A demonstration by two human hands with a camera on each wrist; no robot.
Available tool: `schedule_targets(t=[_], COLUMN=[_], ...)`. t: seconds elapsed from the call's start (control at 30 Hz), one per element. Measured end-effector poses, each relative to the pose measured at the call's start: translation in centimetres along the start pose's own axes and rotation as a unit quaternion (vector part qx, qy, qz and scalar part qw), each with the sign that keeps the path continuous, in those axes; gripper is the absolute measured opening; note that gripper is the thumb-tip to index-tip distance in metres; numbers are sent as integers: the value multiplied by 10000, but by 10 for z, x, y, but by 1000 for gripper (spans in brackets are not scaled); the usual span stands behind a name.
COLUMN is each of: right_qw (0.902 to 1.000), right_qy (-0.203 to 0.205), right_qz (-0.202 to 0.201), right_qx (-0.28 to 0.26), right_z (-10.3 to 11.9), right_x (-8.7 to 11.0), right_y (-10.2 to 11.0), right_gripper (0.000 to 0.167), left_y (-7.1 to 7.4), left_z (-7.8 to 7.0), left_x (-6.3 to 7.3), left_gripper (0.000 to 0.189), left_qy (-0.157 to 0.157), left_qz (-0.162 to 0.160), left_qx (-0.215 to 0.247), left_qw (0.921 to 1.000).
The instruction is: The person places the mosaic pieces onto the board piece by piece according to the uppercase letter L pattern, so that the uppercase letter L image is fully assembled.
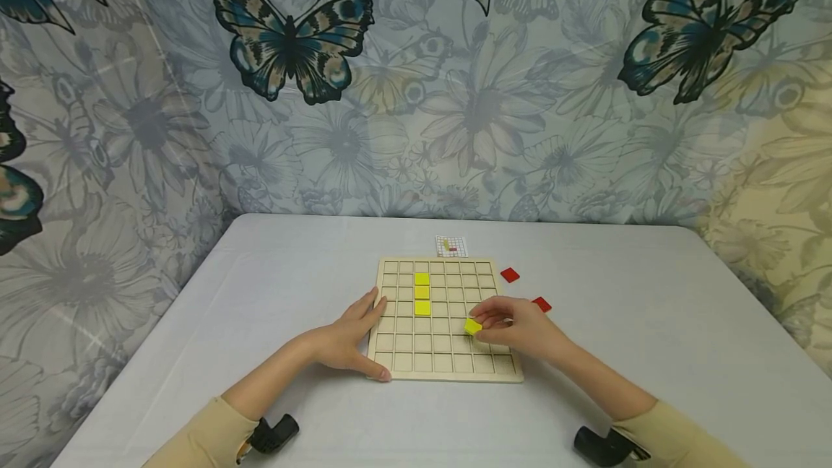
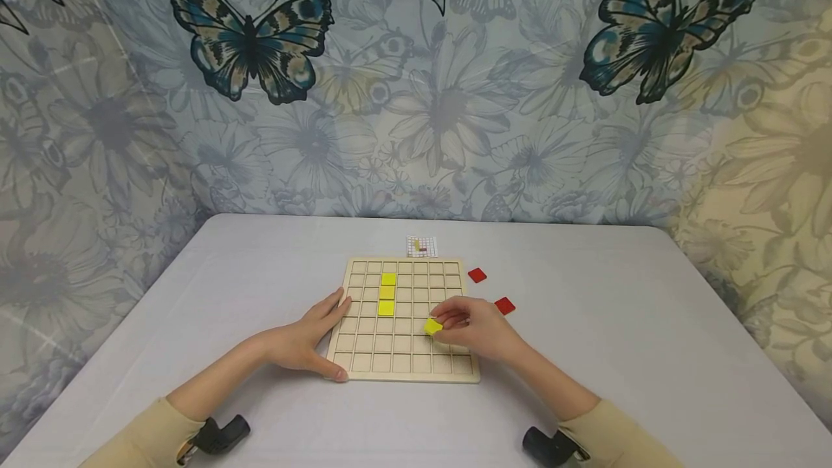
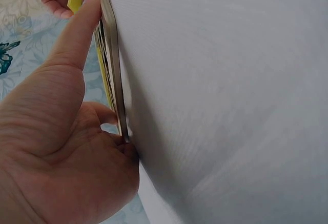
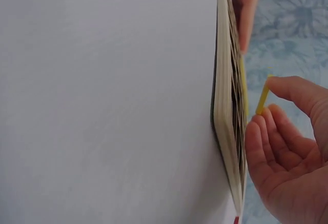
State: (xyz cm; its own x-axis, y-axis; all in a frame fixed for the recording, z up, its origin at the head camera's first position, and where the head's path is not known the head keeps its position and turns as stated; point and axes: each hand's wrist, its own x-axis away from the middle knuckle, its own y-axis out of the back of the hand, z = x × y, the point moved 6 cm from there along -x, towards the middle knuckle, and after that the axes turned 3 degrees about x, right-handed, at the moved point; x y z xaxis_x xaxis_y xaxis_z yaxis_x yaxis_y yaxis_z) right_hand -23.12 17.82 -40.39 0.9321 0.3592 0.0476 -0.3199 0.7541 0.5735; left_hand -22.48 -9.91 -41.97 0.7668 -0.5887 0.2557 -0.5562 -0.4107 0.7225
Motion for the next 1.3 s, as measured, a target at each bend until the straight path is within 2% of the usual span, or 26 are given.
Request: schedule_targets(t=[0.37,0.7,1.1,1.3], right_qw=[9981,9935,9858,9844], right_qy=[555,996,1407,1459], right_qz=[261,298,357,302], right_qx=[90,455,838,940], right_z=[23,37,48,50], right_x=[-19,-33,-38,-39], right_y=[-29,-47,-56,-56], right_gripper=[24,19,17,16], left_y=[-1,-1,0,0], left_z=[1,1,0,0], left_x=[-1,-2,-2,-2], left_gripper=[122,121,121,121], left_qy=[-27,-38,-8,-19], left_qz=[12,-7,14,16], left_qx=[5,33,31,24], left_qw=[10000,10000,10000,10000])
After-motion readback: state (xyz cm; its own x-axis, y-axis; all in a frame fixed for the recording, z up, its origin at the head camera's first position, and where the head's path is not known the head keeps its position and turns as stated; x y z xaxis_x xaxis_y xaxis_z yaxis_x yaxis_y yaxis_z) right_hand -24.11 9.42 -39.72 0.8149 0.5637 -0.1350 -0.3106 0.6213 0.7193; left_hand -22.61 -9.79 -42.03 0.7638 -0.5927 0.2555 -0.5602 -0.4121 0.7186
